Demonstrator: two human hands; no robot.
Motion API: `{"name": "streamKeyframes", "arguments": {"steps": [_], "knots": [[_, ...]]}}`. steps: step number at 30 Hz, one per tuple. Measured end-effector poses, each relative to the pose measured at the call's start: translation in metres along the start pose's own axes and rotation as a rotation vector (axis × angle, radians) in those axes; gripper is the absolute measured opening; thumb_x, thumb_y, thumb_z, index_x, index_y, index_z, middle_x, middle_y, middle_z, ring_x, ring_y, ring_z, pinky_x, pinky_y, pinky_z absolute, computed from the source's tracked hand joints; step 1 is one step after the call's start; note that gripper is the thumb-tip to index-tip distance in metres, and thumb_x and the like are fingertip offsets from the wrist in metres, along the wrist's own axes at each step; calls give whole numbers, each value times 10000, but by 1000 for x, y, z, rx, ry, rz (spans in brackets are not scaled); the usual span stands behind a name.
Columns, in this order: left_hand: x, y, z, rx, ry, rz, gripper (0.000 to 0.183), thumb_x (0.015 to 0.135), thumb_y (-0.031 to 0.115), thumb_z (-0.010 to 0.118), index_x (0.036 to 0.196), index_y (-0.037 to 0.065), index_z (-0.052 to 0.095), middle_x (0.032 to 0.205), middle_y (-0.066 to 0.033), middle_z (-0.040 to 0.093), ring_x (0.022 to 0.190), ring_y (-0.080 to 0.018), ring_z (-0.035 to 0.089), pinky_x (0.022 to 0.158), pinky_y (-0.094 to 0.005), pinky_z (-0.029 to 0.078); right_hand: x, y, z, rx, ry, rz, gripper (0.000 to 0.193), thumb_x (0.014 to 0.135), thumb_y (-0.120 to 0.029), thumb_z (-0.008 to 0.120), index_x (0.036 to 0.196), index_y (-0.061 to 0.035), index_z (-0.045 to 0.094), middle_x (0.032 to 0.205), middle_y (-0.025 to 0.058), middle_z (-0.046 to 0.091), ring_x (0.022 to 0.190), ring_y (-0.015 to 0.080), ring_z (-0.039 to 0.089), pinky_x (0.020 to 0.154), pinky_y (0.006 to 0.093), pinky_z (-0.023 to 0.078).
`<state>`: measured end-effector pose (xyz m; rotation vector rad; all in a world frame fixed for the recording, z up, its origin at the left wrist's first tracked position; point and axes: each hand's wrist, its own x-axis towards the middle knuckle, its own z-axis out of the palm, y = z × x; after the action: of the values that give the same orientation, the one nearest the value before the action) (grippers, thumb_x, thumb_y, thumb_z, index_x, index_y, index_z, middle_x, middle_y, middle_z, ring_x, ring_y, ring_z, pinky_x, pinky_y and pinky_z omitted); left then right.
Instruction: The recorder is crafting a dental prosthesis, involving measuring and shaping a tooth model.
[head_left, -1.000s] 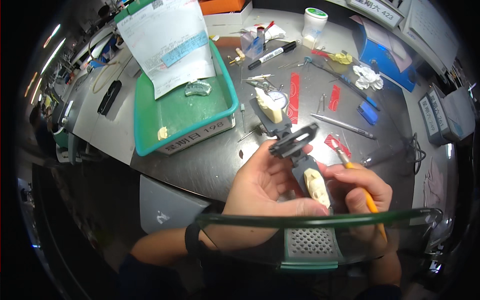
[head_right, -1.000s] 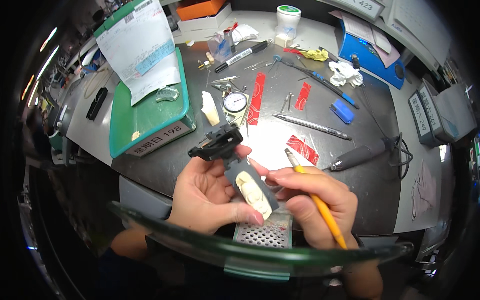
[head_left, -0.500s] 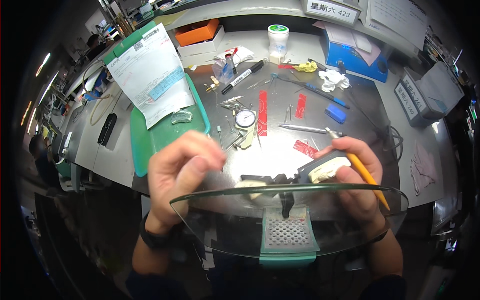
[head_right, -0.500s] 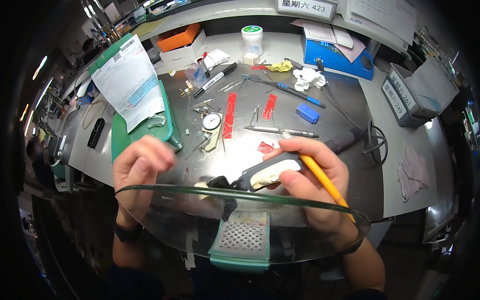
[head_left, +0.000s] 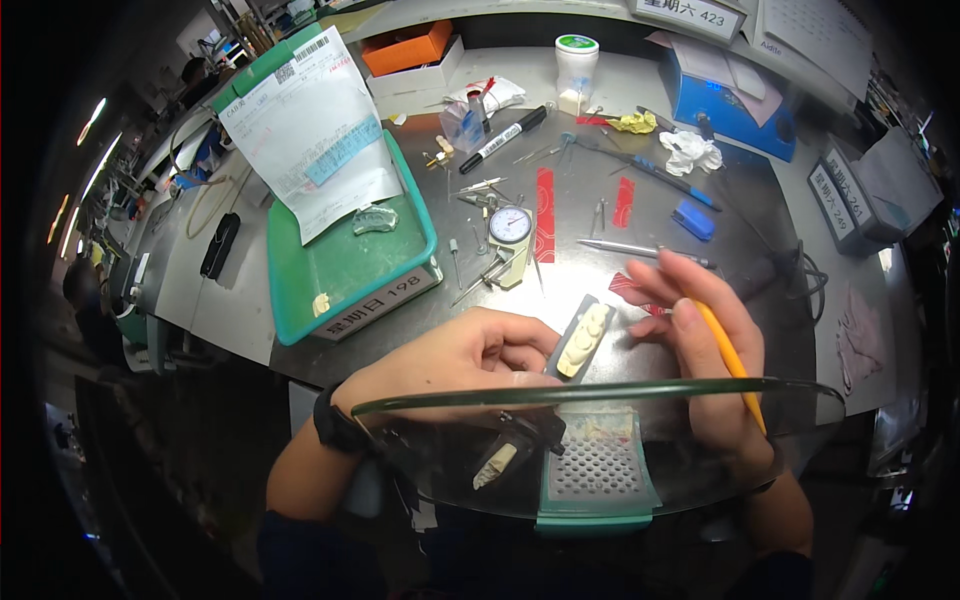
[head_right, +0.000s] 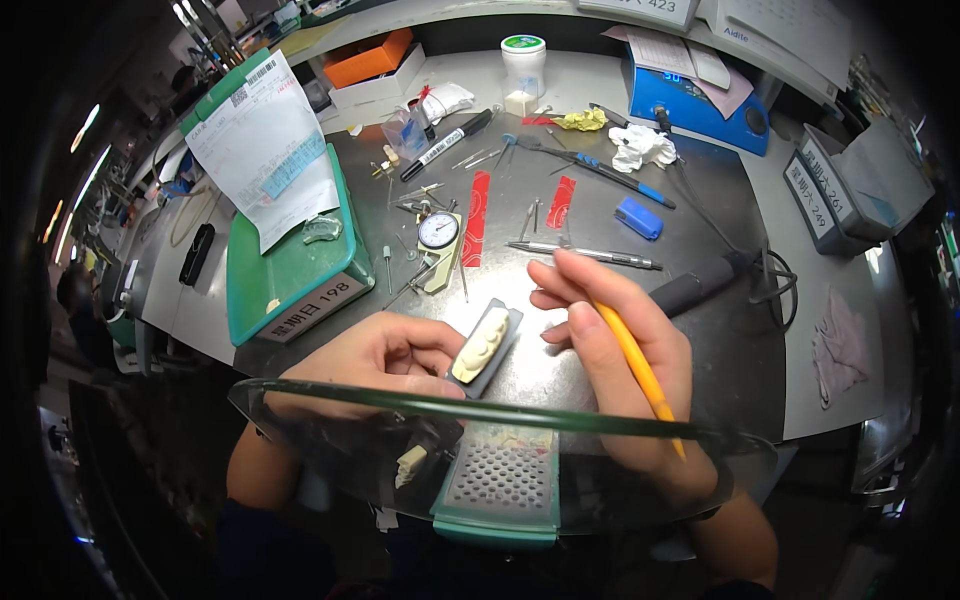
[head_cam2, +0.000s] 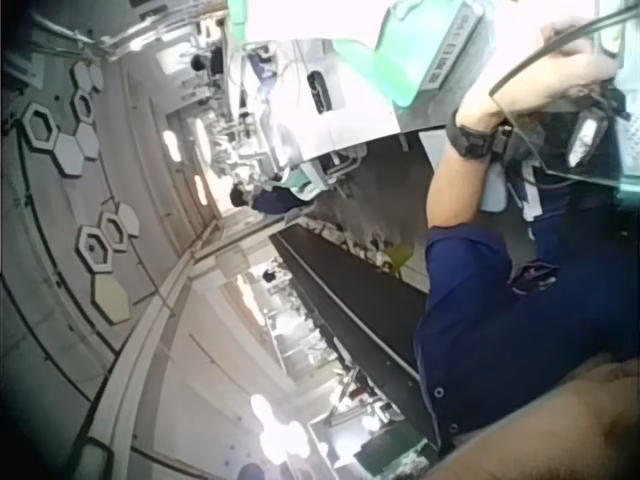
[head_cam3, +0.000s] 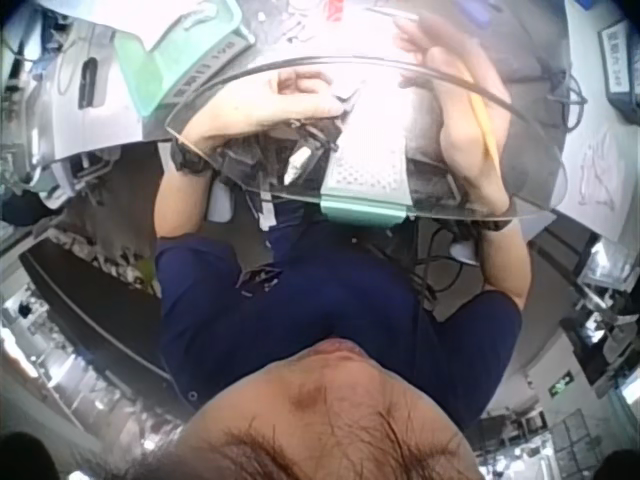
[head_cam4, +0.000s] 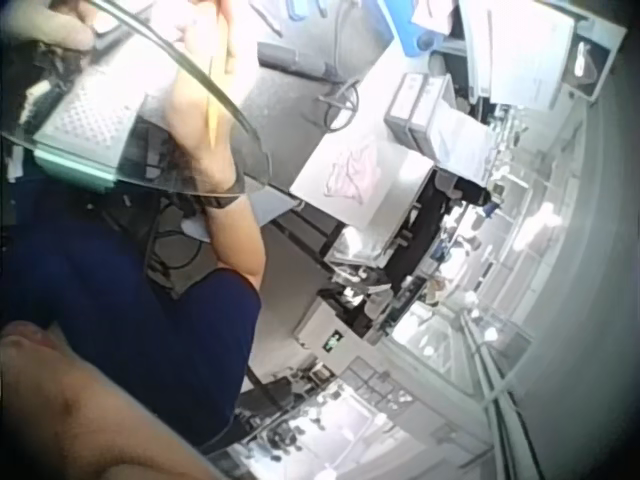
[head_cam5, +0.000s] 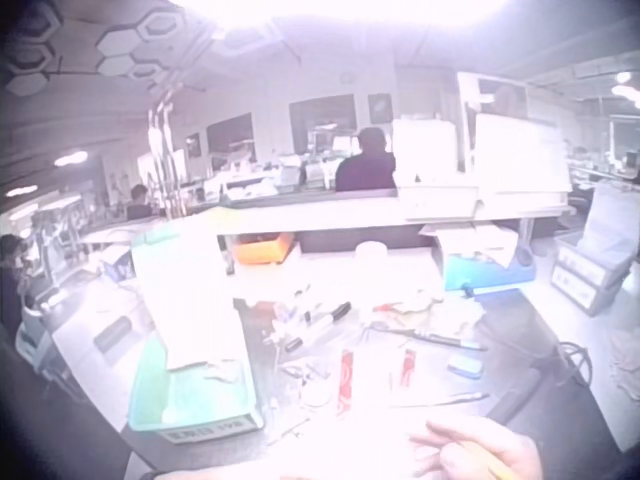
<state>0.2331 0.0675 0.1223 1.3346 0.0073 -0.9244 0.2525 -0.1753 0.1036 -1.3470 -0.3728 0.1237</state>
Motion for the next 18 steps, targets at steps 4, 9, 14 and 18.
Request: {"name": "streamKeyframes", "arguments": {"steps": [4, 9, 14, 18], "knots": [[0, -14, 3, -45, 110, 279, 266, 892, 24, 699, 1110, -43, 562, 962, -48, 675, 863, -45, 640, 725, -161, 508, -8, 6, -6, -62, -78, -143, 403, 1029, -198, 454, 1311, 76, 542, 1140, 185, 675, 1078, 216, 618, 893, 325, 492], [-1, -22, 2, -60, 25, 339, 555, 863, -44, 692, 1331, -64, 395, 1108, -199, 656, 1001, -220, 680, 865, -335, 567, -11, 5, -12, -101, -248, -126, 419, 1026, -249, 443, 1225, 101, 558, 1074, 212, 681, 1019, 239, 658, 926, 352, 498], [2, -31, 17, -209, 113, 357, 545, 856, -70, 688, 1321, -57, 405, 1159, -205, 639, 1004, -225, 684, 899, -335, 565, -15, 10, 3, -84, -233, -110, 315, 946, -38, 556, 1212, 95, 449, 1092, 265, 657, 1025, 269, 674, 963, 354, 505], [5, -34, 16, -176, 179, 454, 489, 836, -55, 725, 1243, -27, 456, 1150, -179, 661, 999, -156, 678, 818, -238, 557, -9, 20, 3, -90, -283, -240, 266, 903, 4, 611, 1129, 78, 493, 1079, 289, 649, 984, 290, 692, 888, 363, 554]]}}
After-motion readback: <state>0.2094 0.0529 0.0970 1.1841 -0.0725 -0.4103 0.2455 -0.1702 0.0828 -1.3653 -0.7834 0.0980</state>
